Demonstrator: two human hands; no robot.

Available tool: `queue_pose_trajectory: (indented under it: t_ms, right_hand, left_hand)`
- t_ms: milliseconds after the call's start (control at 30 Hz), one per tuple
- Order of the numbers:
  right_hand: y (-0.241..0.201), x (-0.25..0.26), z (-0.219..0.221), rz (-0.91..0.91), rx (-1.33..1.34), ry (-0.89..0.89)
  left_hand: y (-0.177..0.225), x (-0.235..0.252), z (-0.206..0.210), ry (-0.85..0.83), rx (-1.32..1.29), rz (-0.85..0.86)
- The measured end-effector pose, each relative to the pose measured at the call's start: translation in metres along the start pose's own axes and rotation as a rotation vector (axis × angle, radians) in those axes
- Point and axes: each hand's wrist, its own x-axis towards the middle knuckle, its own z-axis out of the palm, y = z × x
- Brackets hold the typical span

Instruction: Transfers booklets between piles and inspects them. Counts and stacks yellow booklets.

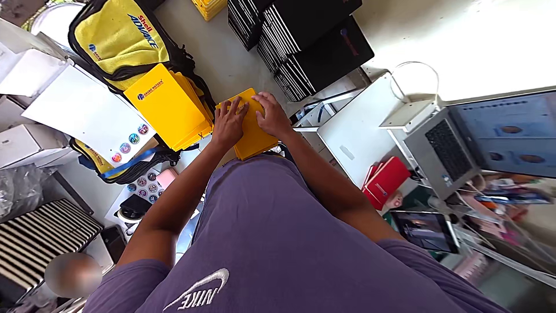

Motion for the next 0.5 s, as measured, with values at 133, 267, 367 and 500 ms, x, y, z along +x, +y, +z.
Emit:
queue_pose_trajectory:
  t_ms: [133, 267, 367, 500]
  right_hand:
    - [-0.002, -0.004, 0.006, -0.035, -0.112, 0.001]
    - [-0.005, -0.004, 0.004, -0.048, -0.11, 0.0]
    - [-0.001, -0.002, 0.005, -0.063, -0.103, 0.0]
    - [-0.001, -0.005, 0.005, -0.052, -0.062, -0.002]
  left_hand:
    - [-0.006, -0.002, 0.001, 0.04, -0.075, 0.027]
    - [-0.007, -0.003, 0.0, 0.049, -0.11, 0.028]
    - [-0.01, -0.002, 0.0, 0.087, -0.165, 0.039]
    - [-0.014, 0.003, 0.0, 0.191, -0.245, 0.051]
